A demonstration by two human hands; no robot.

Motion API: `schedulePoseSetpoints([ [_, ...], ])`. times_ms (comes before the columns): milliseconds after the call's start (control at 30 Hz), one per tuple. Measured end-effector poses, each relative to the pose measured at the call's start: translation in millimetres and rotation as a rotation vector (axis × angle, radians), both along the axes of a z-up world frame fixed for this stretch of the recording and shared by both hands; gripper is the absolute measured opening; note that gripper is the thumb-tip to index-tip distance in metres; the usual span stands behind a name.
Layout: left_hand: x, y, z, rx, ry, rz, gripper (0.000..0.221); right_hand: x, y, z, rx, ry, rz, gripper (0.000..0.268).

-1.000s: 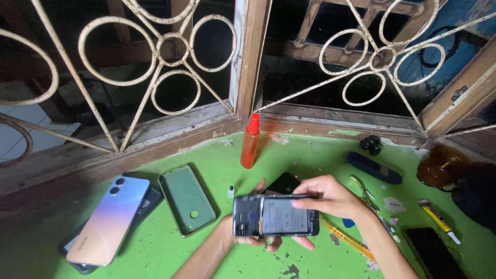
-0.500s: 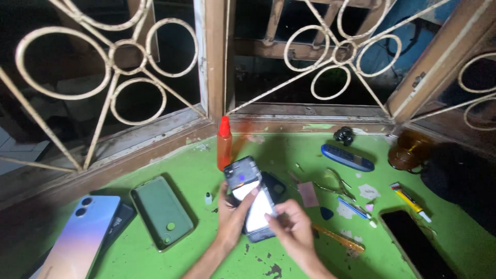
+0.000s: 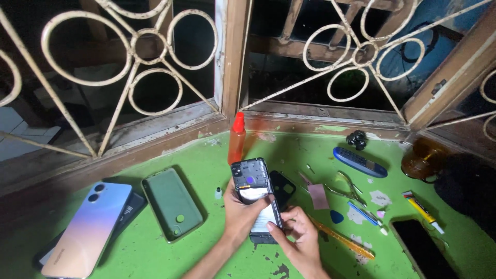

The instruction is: Cleaning the internal frame and components of a disassembled smartphone using a cloth and a brush.

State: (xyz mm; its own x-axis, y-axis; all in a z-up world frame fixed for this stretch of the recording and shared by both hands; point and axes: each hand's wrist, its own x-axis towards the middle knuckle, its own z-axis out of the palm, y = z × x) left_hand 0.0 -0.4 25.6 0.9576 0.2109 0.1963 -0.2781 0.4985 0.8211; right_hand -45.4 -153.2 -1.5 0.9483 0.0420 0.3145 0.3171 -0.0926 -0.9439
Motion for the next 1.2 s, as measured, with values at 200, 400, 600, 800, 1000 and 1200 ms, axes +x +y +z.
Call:
schedulePoseSetpoints([
  [200,1.1,1.7,1.6,0.011,-0.113,-0.040,0.069,22.9,-12.7,32.6,0.055,-0.012,-0.012,0.029],
  [400,-4.9,-3.0,9.1,0.062,0.053,-0.080,0.078,40.8,-16.2,60.3,0.059,-0.094,0.154,0.025],
  [600,-7.8,-2.3,11.7,0.089,-0.007,-0.080,0.070,51.9,-16.2,48.8,-0.053,-0.040,0.052,0.022],
  [800,-16.3,-1.9,25.2,0.227,0.099,-0.013,0.061,54.6,-11.8,48.0,-0.082,0.127,-0.050,0.025],
  [1000,-22.2,-3.8,26.9,0.282,0.098,0.012,0.061,53.5,-11.3,48.7,-0.090,0.097,-0.056,0.025],
  [1200,-26.0,-2.3,34.7,0.291,0.085,0.069,0.055,51.5,-10.9,40.2,-0.070,0.045,-0.097,0.024],
])
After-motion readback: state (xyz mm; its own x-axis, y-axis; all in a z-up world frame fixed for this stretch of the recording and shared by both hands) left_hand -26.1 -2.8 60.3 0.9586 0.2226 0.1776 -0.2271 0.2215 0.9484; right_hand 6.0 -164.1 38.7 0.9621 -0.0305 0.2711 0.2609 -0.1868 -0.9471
